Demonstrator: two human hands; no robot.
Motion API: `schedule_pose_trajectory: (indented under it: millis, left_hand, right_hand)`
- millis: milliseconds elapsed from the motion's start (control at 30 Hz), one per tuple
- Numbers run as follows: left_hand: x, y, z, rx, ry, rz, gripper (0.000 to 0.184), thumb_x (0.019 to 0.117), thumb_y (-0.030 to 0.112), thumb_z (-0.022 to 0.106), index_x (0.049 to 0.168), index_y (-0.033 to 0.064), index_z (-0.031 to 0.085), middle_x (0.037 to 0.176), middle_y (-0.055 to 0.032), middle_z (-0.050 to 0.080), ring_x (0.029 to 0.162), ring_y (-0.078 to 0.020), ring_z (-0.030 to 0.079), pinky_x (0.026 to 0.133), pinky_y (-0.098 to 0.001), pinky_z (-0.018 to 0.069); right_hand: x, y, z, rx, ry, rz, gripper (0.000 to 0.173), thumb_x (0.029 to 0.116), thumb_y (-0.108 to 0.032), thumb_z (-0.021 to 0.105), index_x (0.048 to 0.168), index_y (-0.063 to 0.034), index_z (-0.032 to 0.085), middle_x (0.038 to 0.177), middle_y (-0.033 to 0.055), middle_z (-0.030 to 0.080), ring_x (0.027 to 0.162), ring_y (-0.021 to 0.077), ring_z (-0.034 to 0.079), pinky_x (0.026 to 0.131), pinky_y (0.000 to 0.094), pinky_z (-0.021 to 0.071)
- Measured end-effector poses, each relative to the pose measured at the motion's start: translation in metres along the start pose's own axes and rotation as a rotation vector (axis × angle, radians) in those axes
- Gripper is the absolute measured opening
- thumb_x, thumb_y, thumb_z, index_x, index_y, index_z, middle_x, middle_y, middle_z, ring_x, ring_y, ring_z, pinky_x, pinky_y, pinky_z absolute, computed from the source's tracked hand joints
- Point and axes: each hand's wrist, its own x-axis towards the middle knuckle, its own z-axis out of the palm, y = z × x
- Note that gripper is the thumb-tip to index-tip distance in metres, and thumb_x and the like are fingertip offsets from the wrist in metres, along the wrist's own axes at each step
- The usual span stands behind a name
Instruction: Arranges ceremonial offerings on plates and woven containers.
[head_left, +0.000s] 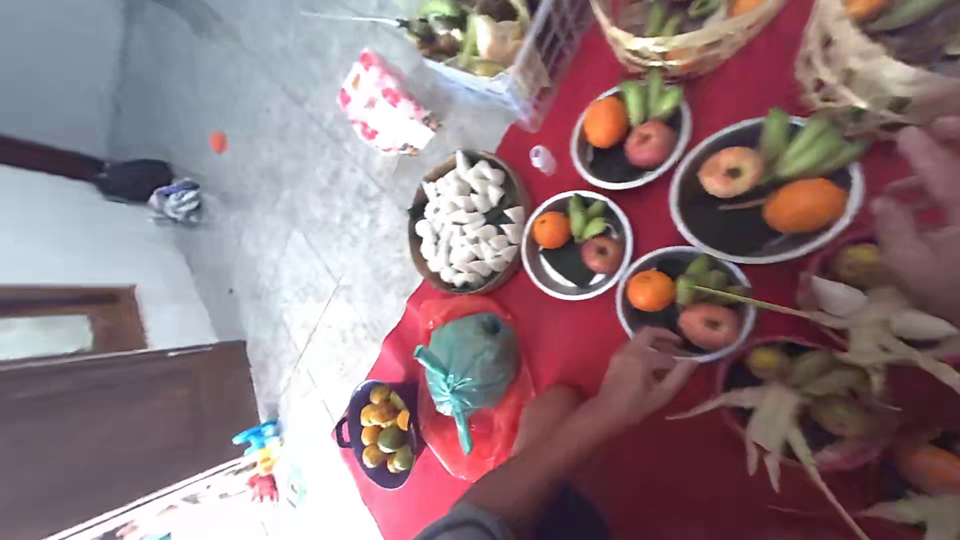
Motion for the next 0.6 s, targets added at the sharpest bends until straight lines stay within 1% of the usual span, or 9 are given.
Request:
schedule_pose_trajectory:
  millis: [33, 67, 100, 167, 200, 333, 467, 533, 600]
  left_hand:
    - [0.0, -0.012, -0.026, 0.064, 0.055, -0.027, 0.018, 0.0934, 0.007, 0.068, 0.097, -0.0086, 0.075, 0.12, -0.0268, 0.066, 0.108, -0.0305, 0.068, 0.095, -0.0391, 0.0567]
    - [0.003, -0.024, -0.055, 0.146, 0.084, -0.057, 0.025, 0.0932, 0.007, 0.068, 0.114, -0.0051, 0.073, 0.124, -0.025, 0.066, 0.111, -0.0306, 0.068, 0.096, -0.0412, 0.0566]
    - [0.006, -0.038, -0.084, 0.231, 0.111, -0.093, 0.031, 0.0937, 0.009, 0.068, 0.123, -0.0012, 0.071, 0.126, -0.0216, 0.066, 0.114, -0.0293, 0.067, 0.098, -0.0424, 0.0558]
    - [0.01, -0.064, -0.144, 0.372, 0.153, -0.166, 0.037, 0.0952, 0.01, 0.068, 0.131, 0.0009, 0.067, 0.128, -0.0204, 0.066, 0.117, -0.0316, 0.065, 0.099, -0.0475, 0.0541]
    - [0.01, -0.074, -0.172, 0.425, 0.164, -0.204, 0.038, 0.0962, 0.011, 0.067, 0.133, 0.0002, 0.065, 0.129, -0.022, 0.065, 0.119, -0.0344, 0.064, 0.101, -0.0499, 0.0524]
    - [0.002, -0.096, -0.244, 0.485, 0.22, -0.245, 0.036, 0.0989, 0.013, 0.064, 0.132, -0.0008, 0.064, 0.127, -0.0242, 0.065, 0.116, -0.0373, 0.065, 0.099, -0.0532, 0.0527]
    - [-0.033, -0.104, -0.253, 0.358, 0.263, -0.214, 0.035, 0.0973, 0.012, 0.064, 0.129, -0.0033, 0.065, 0.123, -0.0228, 0.067, 0.115, -0.0338, 0.066, 0.1, -0.0488, 0.0532]
    - [-0.059, -0.103, -0.243, 0.263, 0.235, -0.22, 0.036, 0.0977, 0.013, 0.064, 0.13, -0.0027, 0.065, 0.126, -0.0204, 0.068, 0.118, -0.0297, 0.067, 0.104, -0.0435, 0.0528]
    - [-0.072, -0.11, -0.241, 0.199, 0.305, -0.172, 0.035, 0.0944, 0.01, 0.067, 0.126, -0.0032, 0.068, 0.121, -0.0197, 0.071, 0.114, -0.0281, 0.069, 0.103, -0.04, 0.054]
  right_hand:
    - [0.013, -0.027, 0.014, 0.031, -0.028, -0.029, 0.051, 0.1041, -0.019, 0.046, 0.151, 0.0008, 0.047, 0.152, 0.0352, 0.041, 0.13, 0.0535, 0.05, 0.105, 0.0622, 0.0461]
    - [0.024, -0.052, 0.026, 0.046, -0.051, -0.048, 0.048, 0.1043, -0.016, 0.048, 0.15, 0.0005, 0.049, 0.15, 0.0342, 0.044, 0.13, 0.0539, 0.051, 0.105, 0.0638, 0.0452]
    - [0.033, -0.073, 0.04, 0.049, -0.076, -0.062, 0.045, 0.105, -0.014, 0.051, 0.149, -0.0019, 0.052, 0.148, 0.0317, 0.047, 0.125, 0.0522, 0.055, 0.1, 0.064, 0.0479]
    - [0.05, -0.112, 0.068, 0.062, -0.164, -0.099, 0.042, 0.1032, -0.009, 0.054, 0.145, -0.001, 0.055, 0.141, 0.0308, 0.054, 0.11, 0.0497, 0.064, 0.089, 0.0647, 0.0533]
    - [0.059, -0.132, 0.083, 0.069, -0.225, -0.11, 0.04, 0.1024, -0.007, 0.055, 0.142, 0.0004, 0.058, 0.138, 0.0309, 0.056, 0.107, 0.0489, 0.065, 0.088, 0.0652, 0.0536]
    - [0.1, -0.193, 0.162, 0.07, -0.47, -0.134, 0.034, 0.101, -0.005, 0.06, 0.134, -0.0028, 0.066, 0.132, 0.0275, 0.063, 0.117, 0.0473, 0.064, 0.095, 0.0665, 0.0512]
    - [0.15, -0.241, 0.258, -0.022, -0.617, -0.158, 0.033, 0.1027, -0.004, 0.054, 0.132, -0.0064, 0.069, 0.127, 0.0242, 0.067, 0.116, 0.0462, 0.065, 0.096, 0.0681, 0.0495]
    - [0.169, -0.248, 0.293, -0.138, -0.662, -0.173, 0.041, 0.0951, 0.007, 0.058, 0.131, -0.0081, 0.069, 0.131, 0.0253, 0.065, 0.12, 0.0496, 0.062, 0.094, 0.0714, 0.0489]
    - [0.182, -0.242, 0.322, -0.269, -0.695, -0.264, 0.042, 0.0856, 0.012, 0.068, 0.123, -0.0062, 0.073, 0.128, 0.0276, 0.064, 0.122, 0.0529, 0.058, 0.093, 0.0725, 0.0483]
